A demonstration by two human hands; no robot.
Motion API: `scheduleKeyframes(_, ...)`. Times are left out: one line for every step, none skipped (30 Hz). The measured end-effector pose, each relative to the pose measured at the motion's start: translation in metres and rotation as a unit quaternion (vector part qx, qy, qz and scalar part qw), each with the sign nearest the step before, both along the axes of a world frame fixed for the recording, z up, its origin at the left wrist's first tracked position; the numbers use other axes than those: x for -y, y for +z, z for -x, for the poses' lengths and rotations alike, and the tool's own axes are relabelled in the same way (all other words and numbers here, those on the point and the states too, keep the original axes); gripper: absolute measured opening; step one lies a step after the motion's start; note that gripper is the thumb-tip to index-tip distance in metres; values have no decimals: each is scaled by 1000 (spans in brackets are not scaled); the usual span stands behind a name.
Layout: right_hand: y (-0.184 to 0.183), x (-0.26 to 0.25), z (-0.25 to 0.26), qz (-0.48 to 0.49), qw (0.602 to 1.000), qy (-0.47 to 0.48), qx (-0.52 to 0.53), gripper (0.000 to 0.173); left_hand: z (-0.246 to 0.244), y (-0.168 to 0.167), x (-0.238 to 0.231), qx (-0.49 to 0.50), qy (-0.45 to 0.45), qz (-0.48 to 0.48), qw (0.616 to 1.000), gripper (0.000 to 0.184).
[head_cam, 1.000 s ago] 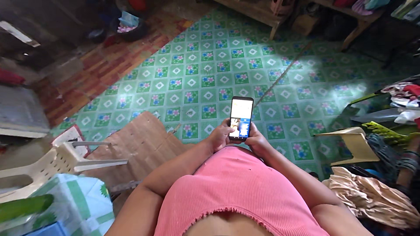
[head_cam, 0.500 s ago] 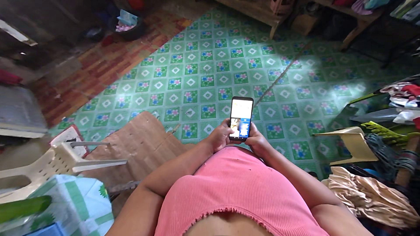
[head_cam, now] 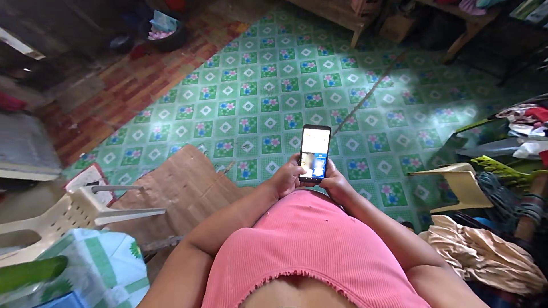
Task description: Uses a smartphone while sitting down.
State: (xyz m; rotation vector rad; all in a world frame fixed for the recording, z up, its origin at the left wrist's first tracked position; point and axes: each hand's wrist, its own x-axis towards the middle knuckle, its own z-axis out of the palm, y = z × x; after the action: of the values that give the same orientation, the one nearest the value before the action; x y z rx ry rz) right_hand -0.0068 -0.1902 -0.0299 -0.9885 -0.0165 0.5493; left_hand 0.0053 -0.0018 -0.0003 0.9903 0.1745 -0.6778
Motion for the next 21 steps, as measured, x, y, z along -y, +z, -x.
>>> scheduleKeyframes(1,0,0,-1,1000,0,-4,81,0,0,0,0,0,-1,1000,61)
scheduleKeyframes(1,0,-1,-1,1000,1,-6,81,0,0,0,-1,0,-3,1000,60)
scheduleKeyframes(0,0,-1,-2,1000,4,-5,81,1,0,0,0,0,-4,1000,60)
scheduleKeyframes(0,0,-1,-5,1000,6,-3,81,1,0,0,0,0,-2,1000,60)
scheduleKeyframes(0,0,-1,-6,1000,7,-1,81,1,0,0,0,0,-1,1000,60)
scheduleKeyframes(0,0,-1,-3,1000,8,0,82,1,0,0,-2,1,1,1000,60)
scheduleKeyframes(1,0,-1,1,1000,7,1,82,0,0,0,-2,1,1,1000,60)
scheduleKeyframes(1,0,0,2,1000,6,1,82,0,-1,0,-2,1,0,1000,61)
scheduleKeyframes(1,0,0,0,1000,7,2,82,0,-2,-1,-1,0,0,1000,61)
scheduleKeyframes(2,0,0,-2,1000,9,2,83,0,-2,-1,0,0,1,1000,61)
scheduleKeyframes(2,1,0,-3,1000,9,2,83,1,-2,-1,0,0,1,1000,62)
scheduleKeyframes(2,0,0,-1,1000,8,2,83,1,-2,-1,0,0,0,1000,62)
scheduleKeyframes(2,0,1,0,1000,8,2,83,1,-1,0,-2,-1,0,1000,62)
scheduleKeyframes(2,0,2,3,1000,7,1,83,1,-1,0,-4,-1,0,1000,63)
scheduleKeyframes(3,0,2,6,1000,6,-1,84,2,0,0,-5,-1,-1,1000,64)
scheduleKeyframes(3,0,2,8,1000,4,-1,84,2,0,0,-5,0,-1,1000,65)
scheduleKeyframes(4,0,3,10,1000,1,-1,84,2,1,0,-3,-1,-1,1000,65)
scheduleKeyframes(4,0,3,10,1000,0,-1,84,2,0,0,-2,-2,-1,1000,66)
scheduleKeyframes(4,0,4,10,1000,-1,-1,83,2,0,0,-1,-4,-1,1000,66)
scheduleKeyframes(3,0,4,9,1000,-2,0,83,2,0,0,-1,-3,-1,1000,66)
scheduleKeyframes(2,0,4,9,1000,-2,0,82,3,0,1,-1,-3,-2,1000,66)
